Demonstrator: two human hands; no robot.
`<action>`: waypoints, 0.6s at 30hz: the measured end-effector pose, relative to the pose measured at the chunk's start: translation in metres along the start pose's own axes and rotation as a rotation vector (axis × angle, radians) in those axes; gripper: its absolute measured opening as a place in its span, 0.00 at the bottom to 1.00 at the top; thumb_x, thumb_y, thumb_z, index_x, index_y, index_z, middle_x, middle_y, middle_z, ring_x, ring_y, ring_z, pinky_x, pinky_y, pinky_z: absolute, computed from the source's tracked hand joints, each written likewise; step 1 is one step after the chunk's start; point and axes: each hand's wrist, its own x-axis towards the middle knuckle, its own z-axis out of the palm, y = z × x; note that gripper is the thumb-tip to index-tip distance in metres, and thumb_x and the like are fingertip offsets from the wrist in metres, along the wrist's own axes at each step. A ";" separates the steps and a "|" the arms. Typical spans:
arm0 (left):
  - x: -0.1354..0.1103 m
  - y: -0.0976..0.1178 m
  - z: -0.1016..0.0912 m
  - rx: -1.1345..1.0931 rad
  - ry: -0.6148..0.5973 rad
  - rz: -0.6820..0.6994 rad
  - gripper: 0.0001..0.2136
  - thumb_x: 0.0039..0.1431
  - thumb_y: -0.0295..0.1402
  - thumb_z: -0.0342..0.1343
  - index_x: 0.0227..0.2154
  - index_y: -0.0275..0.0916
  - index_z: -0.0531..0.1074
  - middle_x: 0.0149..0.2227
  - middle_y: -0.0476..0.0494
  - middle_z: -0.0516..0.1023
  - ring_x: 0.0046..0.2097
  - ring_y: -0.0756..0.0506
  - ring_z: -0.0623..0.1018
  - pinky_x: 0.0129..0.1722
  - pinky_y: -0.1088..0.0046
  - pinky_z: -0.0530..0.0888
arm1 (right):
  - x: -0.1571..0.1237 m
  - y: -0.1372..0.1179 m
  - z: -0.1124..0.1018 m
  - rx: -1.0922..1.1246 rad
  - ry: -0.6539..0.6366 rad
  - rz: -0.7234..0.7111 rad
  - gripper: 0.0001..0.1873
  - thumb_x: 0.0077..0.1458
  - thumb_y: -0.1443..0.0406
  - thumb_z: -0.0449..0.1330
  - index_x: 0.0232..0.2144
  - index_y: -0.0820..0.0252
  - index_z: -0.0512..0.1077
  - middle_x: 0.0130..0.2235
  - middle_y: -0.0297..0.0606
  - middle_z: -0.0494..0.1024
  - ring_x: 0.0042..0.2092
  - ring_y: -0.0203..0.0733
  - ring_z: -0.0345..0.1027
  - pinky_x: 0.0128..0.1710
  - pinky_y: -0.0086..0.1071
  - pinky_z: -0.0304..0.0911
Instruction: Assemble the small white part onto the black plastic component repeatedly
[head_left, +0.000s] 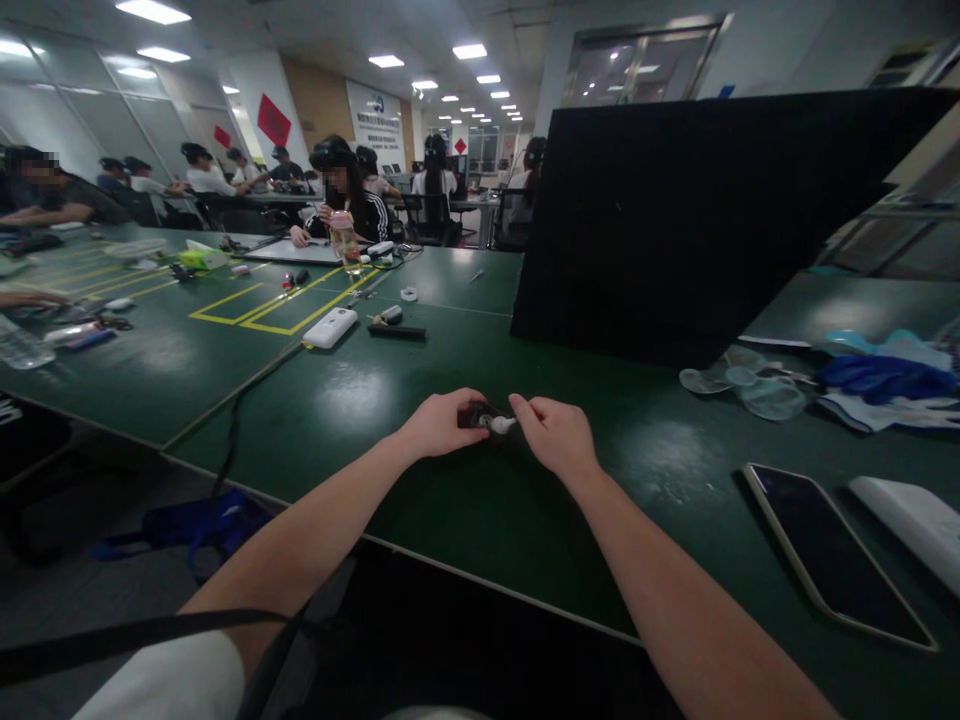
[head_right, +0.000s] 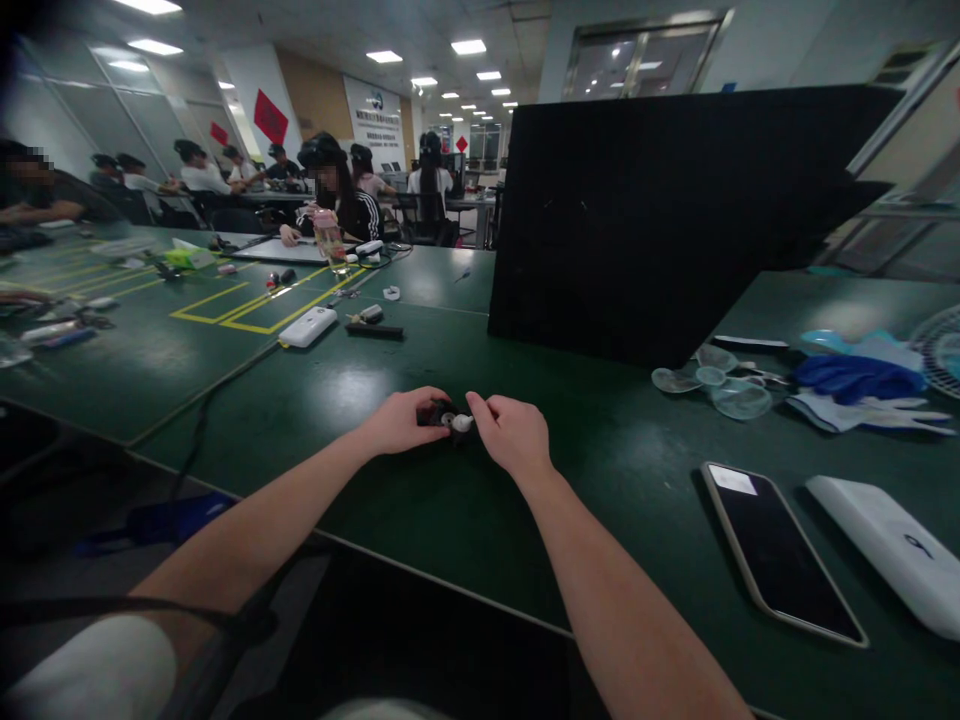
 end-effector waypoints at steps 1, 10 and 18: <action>0.000 0.000 0.000 -0.007 -0.001 -0.001 0.23 0.52 0.40 0.65 0.52 0.45 0.71 0.44 0.45 0.81 0.44 0.43 0.81 0.47 0.62 0.77 | 0.000 0.000 0.000 -0.001 0.002 0.001 0.33 0.64 0.43 0.46 0.21 0.58 0.70 0.20 0.34 0.69 0.22 0.36 0.60 0.23 0.32 0.51; 0.000 -0.002 0.001 -0.028 0.016 -0.014 0.23 0.53 0.40 0.64 0.52 0.46 0.71 0.45 0.46 0.81 0.46 0.42 0.81 0.48 0.62 0.77 | -0.001 -0.001 -0.003 0.052 -0.019 -0.003 0.29 0.65 0.45 0.47 0.28 0.58 0.75 0.24 0.36 0.74 0.24 0.37 0.64 0.24 0.32 0.56; 0.001 0.000 0.003 0.023 0.026 -0.030 0.22 0.53 0.41 0.64 0.51 0.45 0.71 0.46 0.45 0.80 0.47 0.42 0.80 0.48 0.63 0.76 | -0.001 -0.002 -0.004 0.057 -0.058 -0.037 0.27 0.66 0.46 0.47 0.33 0.57 0.76 0.27 0.36 0.76 0.27 0.39 0.67 0.27 0.32 0.58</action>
